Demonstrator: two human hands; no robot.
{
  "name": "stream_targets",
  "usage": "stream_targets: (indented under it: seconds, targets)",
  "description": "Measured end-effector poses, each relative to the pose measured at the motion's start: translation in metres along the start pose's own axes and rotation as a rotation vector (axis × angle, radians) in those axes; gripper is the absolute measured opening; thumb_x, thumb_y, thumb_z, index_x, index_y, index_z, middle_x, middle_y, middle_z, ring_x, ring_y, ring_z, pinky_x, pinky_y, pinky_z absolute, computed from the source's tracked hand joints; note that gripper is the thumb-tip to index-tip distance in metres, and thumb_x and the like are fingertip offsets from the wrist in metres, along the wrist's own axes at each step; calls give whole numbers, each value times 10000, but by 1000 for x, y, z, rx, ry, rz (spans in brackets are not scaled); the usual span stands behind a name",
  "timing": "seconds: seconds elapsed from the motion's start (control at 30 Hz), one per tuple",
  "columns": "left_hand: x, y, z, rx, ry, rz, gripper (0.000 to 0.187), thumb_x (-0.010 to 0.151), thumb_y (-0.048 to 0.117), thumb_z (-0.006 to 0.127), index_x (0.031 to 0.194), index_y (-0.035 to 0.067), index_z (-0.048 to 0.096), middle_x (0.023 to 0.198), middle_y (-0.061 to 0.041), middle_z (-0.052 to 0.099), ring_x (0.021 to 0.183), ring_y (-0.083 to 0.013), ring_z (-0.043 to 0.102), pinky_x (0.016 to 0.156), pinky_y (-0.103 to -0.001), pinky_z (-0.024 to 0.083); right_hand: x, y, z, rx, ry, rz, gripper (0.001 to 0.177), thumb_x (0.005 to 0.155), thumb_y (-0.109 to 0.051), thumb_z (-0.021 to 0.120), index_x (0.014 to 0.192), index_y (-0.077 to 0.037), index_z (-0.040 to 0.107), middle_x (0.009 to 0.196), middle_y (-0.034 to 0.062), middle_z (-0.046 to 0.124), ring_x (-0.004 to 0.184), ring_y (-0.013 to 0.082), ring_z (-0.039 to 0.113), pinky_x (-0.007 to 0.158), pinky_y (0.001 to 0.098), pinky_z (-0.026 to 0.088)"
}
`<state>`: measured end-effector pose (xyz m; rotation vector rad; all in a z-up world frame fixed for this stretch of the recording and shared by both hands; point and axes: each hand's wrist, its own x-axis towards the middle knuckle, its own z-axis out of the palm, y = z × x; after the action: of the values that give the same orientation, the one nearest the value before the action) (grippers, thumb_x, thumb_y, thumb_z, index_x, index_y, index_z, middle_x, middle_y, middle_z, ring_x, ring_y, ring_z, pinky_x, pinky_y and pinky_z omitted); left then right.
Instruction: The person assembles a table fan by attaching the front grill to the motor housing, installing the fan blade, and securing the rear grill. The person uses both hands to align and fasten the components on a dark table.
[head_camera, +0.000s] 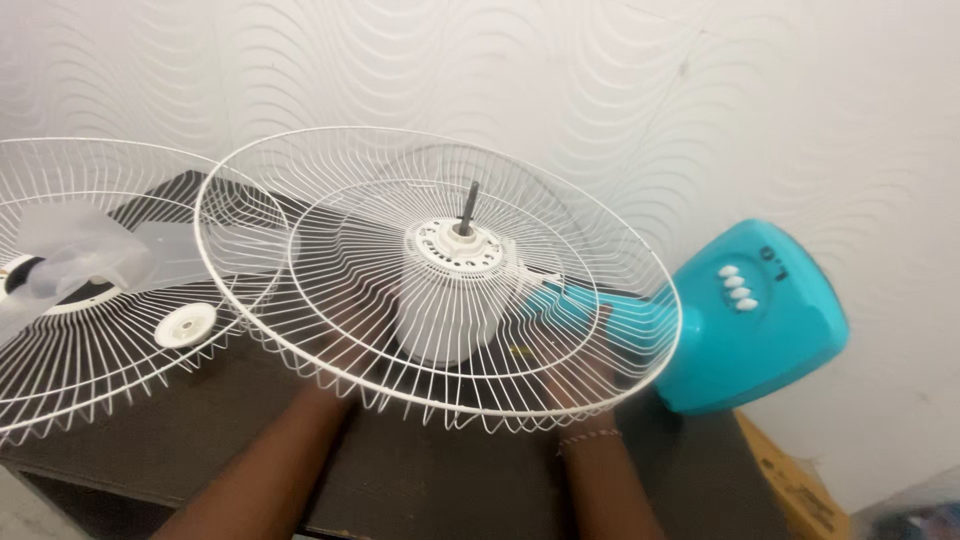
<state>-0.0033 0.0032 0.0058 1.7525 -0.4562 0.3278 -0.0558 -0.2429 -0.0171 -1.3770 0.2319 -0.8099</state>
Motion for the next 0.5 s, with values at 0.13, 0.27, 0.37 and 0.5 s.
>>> stream_targets:
  seconds: [0.13, 0.27, 0.37, 0.5]
  targets:
    - [0, 1, 3, -9, -4, -2, 297, 865, 189, 691, 1122, 46, 652, 1093, -153, 679, 993, -295, 662, 844, -442, 561, -5, 1, -7, -14, 19, -4, 136, 1035, -133, 570, 1121, -33, 602, 1015, 89, 664, 870, 171, 645, 773, 327, 563]
    - [3, -2, -3, -10, 5, -2, 298, 860, 191, 695, 1117, 46, 656, 1090, -152, 681, 990, -295, 664, 842, -442, 561, -3, 2, -3, -16, 11, -8, 135, 1032, -132, 570, 1119, -34, 604, 1015, 88, 666, 870, 170, 647, 772, 326, 565]
    - [3, -4, -6, -1, 9, -2, 298, 856, 192, 698, 1114, 47, 659, 1087, -152, 682, 988, -295, 664, 841, -442, 561, -3, 3, 0, -12, 4, -7, 134, 1030, -131, 570, 1117, -35, 605, 1015, 88, 668, 870, 169, 649, 772, 325, 567]
    - [6, -2, -3, 4, 6, 3, 299, 852, 193, 703, 1109, 47, 663, 1084, -151, 683, 986, -295, 665, 839, -443, 561, 2, 0, -2, -10, 12, -15, 133, 1027, -130, 570, 1115, -36, 607, 1015, 88, 670, 869, 168, 651, 771, 324, 569]
